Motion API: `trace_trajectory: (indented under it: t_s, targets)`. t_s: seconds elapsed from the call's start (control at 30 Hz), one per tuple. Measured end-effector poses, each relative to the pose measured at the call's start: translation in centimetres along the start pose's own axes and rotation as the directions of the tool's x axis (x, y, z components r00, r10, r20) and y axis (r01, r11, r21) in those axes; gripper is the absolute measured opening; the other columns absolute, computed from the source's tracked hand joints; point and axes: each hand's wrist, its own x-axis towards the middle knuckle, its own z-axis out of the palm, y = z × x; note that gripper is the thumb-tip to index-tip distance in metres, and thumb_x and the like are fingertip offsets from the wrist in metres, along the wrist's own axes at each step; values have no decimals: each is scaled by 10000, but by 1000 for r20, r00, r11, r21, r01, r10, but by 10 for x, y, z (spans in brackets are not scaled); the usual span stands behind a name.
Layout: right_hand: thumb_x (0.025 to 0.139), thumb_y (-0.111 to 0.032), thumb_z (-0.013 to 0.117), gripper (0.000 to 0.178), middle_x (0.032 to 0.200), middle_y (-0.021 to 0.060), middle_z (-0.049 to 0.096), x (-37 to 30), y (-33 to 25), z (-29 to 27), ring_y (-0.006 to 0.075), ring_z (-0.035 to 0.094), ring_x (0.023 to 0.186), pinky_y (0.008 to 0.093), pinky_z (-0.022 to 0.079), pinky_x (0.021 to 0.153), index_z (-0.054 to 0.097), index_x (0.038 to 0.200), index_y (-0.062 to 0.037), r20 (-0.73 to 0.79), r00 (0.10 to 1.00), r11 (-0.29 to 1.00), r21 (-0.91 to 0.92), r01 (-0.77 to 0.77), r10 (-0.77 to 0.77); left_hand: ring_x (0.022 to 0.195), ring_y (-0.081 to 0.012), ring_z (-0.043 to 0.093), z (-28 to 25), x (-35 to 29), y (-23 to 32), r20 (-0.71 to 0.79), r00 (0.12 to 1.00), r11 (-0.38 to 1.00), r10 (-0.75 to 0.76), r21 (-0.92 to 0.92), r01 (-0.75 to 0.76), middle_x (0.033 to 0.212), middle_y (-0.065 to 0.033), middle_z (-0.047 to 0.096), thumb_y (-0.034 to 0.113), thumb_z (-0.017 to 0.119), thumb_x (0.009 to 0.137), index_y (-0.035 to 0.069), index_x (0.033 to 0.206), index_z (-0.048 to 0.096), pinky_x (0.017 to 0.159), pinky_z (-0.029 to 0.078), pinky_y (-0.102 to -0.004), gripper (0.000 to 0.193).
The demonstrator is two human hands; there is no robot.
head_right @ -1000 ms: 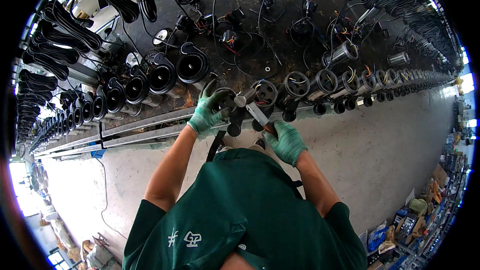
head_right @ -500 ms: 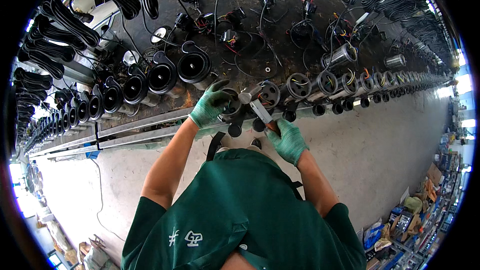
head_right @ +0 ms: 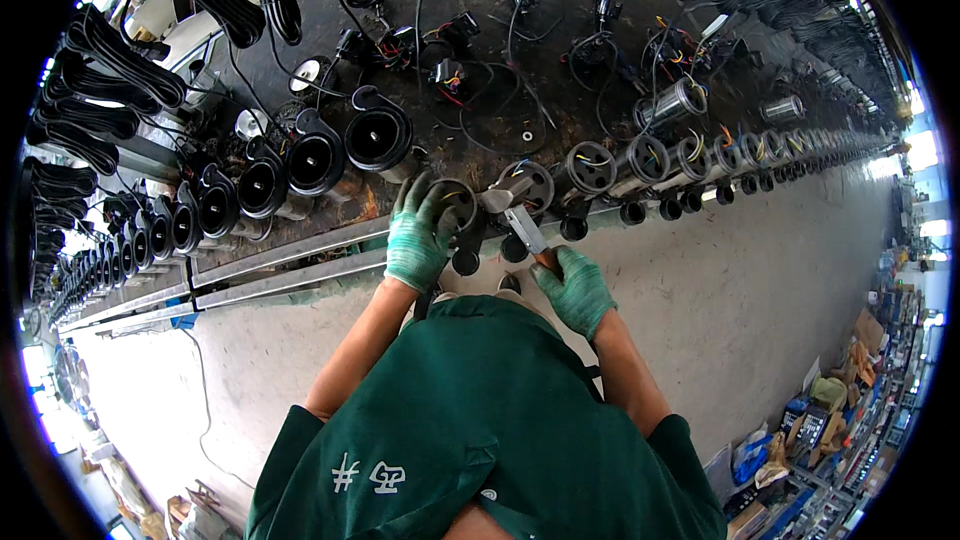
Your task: The person uses pliers to crimp or secure wires inside a series of cylindrical metal housings arranged on a workbench. They handle each unit one at a time, manipulating the internal wiring and then placing the completed unit back into the row.
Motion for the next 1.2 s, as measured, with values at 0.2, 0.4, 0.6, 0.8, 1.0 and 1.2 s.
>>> trace_trajectory:
  t_s: [0.2,0.4,0.6,0.8,1.0,1.2]
  targets:
    - [982,-213,691,243,739,61,600,6,14,-5,122,565,581,326,493,551,638,1024,20,-10,997,997,20,75,-75,1453,-513,359,-4,-7,22,27,998,980,48,193,-53,1581,-215,421,424,769,829,93,1333,652,1168,316,-624,614]
    - [983,-217,692,244,748,65,611,15,13,-20,126,578,593,326,495,557,636,1024,17,43,991,992,23,124,-125,1231,-386,555,-9,25,48,56,996,911,-71,411,42,1214,-129,657,320,752,817,167,1135,745,1058,390,-577,352]
    - [981,-215,699,243,750,75,620,33,20,-39,131,588,597,328,495,563,636,1022,16,128,972,975,-75,208,-197,921,-350,700,-4,33,58,187,962,846,-200,528,73,1048,-127,712,211,640,914,120,1032,697,815,523,-506,160]
    - [940,-174,735,218,894,217,650,49,5,-66,336,629,755,412,496,697,666,1036,9,189,958,973,-33,228,-218,810,-382,707,12,13,61,78,960,933,-269,270,240,1033,-174,679,120,626,927,94,1015,666,681,580,-485,101]
    - [931,-152,743,192,861,192,664,57,-21,-91,313,633,720,400,502,683,671,1005,10,191,956,965,-100,243,-221,747,-383,685,24,5,61,-51,971,961,-232,143,237,897,-158,667,180,638,955,98,969,654,620,559,-490,84]
    - [921,-167,734,206,862,237,659,107,-52,-120,426,639,768,452,506,694,642,965,12,354,875,868,-252,428,-329,793,-320,702,25,2,83,-43,976,937,-212,275,215,896,-126,644,106,653,870,87,965,621,615,574,-446,102]
